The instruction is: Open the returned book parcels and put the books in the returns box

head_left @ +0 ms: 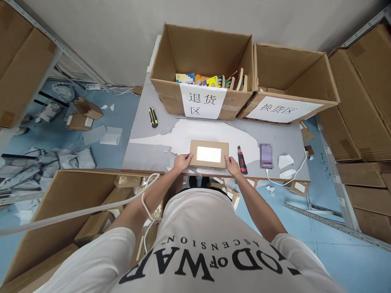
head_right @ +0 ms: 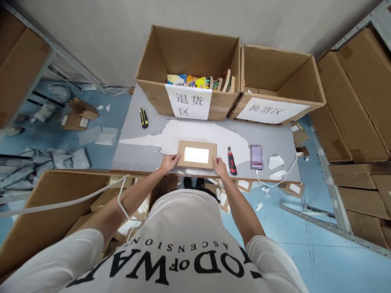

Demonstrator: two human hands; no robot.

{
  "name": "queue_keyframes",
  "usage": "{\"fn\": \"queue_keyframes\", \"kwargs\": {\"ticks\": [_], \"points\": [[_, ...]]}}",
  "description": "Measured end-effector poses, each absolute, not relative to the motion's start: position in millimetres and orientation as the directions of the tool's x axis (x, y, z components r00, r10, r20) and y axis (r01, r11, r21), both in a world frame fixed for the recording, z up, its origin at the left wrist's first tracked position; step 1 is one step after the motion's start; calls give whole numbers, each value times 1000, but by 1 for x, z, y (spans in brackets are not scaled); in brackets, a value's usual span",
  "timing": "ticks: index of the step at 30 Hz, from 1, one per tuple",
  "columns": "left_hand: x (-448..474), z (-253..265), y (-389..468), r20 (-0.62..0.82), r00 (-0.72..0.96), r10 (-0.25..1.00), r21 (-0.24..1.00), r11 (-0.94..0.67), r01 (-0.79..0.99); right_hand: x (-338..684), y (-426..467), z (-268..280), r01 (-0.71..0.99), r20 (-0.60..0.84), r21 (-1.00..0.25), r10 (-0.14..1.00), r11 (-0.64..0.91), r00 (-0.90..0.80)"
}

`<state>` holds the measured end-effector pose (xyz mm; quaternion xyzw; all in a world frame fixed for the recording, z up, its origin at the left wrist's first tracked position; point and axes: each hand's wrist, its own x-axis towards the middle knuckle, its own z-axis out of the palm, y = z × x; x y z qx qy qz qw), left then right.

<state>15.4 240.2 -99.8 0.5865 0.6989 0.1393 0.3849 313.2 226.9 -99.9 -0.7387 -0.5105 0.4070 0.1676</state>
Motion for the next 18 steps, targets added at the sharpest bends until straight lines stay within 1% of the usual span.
{"fn": "queue_keyframes", "kwargs": {"ticks": [2, 4, 6, 8, 10, 12, 14, 16, 18], "points": [[13, -104, 240, -361, 34, 932, 704, 248, 665, 314, 225, -107, 592, -448, -670, 880, -449, 160], [11, -107, 240, -353, 61, 934, 734, 236, 637, 315, 224, -113, 576, -456, -678, 876, -456, 157], [10, -110, 239, -357, 54, 933, 744, 249, 620, 316, 224, -118, 550, -467, -693, 871, -466, 151], [10, -116, 238, -362, 35, 931, 765, 275, 582, 318, 223, -122, 485, -483, -728, 865, -484, 138], [7, -124, 236, -383, 15, 923, 808, 328, 490, 323, 220, -127, 374, -503, -778, 857, -504, 108], [1, -135, 231, -416, 9, 909, 850, 386, 358, 331, 213, -132, 283, -498, -818, 862, -501, 88], [-7, -144, 224, -435, 22, 900, 870, 414, 270, 340, 204, -138, 293, -449, -839, 887, -459, 104], [-15, -149, 216, -410, 57, 910, 876, 376, 303, 348, 194, -142, 358, -396, -839, 911, -411, 118], [-18, -149, 211, -372, 98, 923, 862, 304, 407, 350, 187, -145, 403, -370, -837, 925, -371, 84]]}}
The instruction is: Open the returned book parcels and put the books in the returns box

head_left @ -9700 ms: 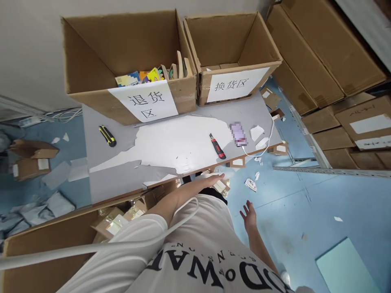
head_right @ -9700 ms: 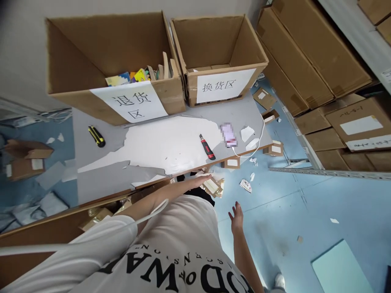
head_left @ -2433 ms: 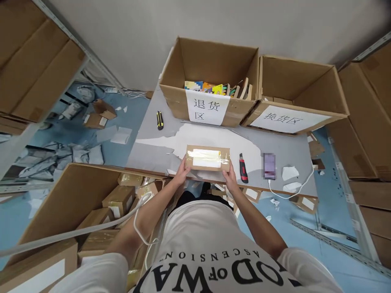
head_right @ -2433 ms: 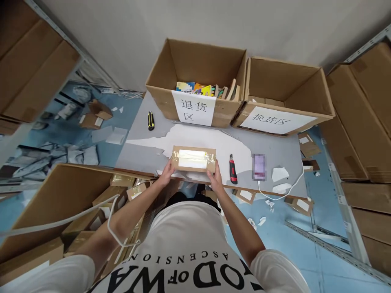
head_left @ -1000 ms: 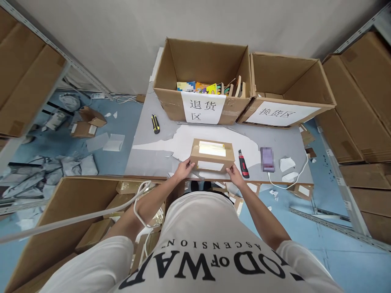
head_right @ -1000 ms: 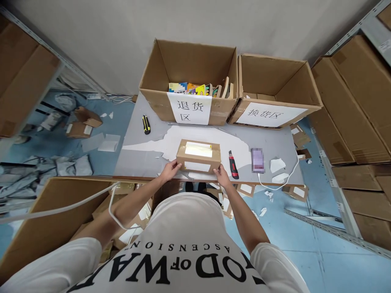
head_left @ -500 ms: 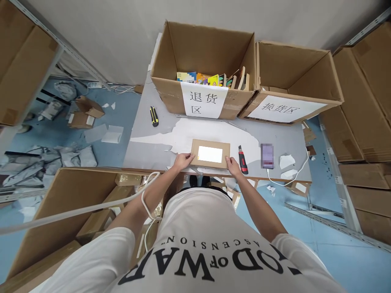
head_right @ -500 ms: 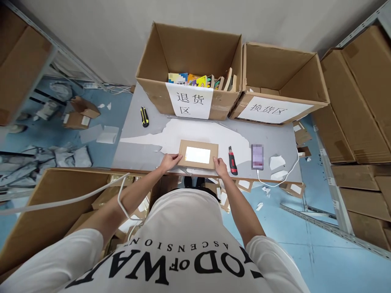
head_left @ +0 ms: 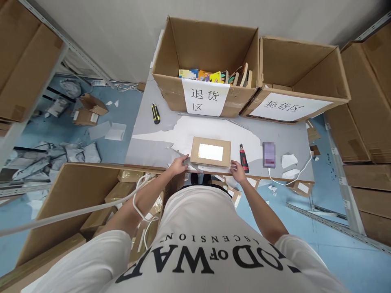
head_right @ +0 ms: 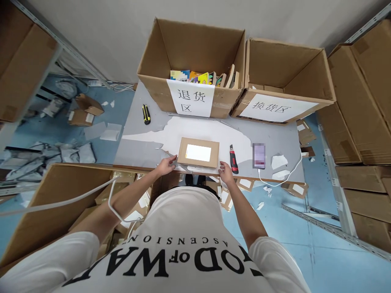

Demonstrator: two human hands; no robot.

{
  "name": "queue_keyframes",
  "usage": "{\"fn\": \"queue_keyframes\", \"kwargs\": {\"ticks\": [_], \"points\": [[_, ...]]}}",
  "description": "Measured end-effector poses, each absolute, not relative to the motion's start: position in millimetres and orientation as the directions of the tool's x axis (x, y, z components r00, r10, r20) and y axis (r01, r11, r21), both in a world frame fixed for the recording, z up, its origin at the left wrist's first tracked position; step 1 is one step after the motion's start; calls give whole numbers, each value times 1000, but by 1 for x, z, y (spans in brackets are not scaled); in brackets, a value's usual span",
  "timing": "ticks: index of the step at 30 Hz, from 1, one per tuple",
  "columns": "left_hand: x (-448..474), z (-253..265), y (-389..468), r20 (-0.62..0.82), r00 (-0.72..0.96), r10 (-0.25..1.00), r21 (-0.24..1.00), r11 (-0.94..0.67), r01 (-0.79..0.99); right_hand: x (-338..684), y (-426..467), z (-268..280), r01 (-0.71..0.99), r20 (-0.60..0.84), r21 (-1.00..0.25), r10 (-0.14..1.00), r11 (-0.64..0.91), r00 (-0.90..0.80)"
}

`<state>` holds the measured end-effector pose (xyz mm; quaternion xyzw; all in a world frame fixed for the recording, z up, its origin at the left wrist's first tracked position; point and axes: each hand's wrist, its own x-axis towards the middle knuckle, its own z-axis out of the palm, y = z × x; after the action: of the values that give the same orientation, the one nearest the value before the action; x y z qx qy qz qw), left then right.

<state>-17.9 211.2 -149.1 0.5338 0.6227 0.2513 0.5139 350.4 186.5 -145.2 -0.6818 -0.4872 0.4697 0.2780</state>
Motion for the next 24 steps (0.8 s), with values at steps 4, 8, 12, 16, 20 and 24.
{"fn": "queue_keyframes", "kwargs": {"ticks": [4, 8, 12, 16, 20, 24], "points": [[-7, -139, 209, -352, 154, 923, 829, 232, 508, 334, 184, -147, 446, -372, -830, 928, -335, 6], [6, -130, 208, -358, 135, 924, 838, 254, 483, 314, 186, -145, 438, -447, -790, 892, -429, 68], [9, -119, 205, -297, 122, 947, 874, 218, 434, 312, 187, -133, 248, -378, -896, 926, -369, 9], [10, -98, 212, -209, 47, 977, 860, 161, 485, 319, 199, -103, 232, -281, -934, 960, -272, -6], [14, -80, 223, -211, -41, 977, 749, 189, 635, 320, 215, -80, 430, -318, -849, 947, -308, 50], [17, -80, 228, -242, -56, 969, 708, 216, 673, 316, 219, -81, 439, -346, -834, 937, -334, 56]]}}
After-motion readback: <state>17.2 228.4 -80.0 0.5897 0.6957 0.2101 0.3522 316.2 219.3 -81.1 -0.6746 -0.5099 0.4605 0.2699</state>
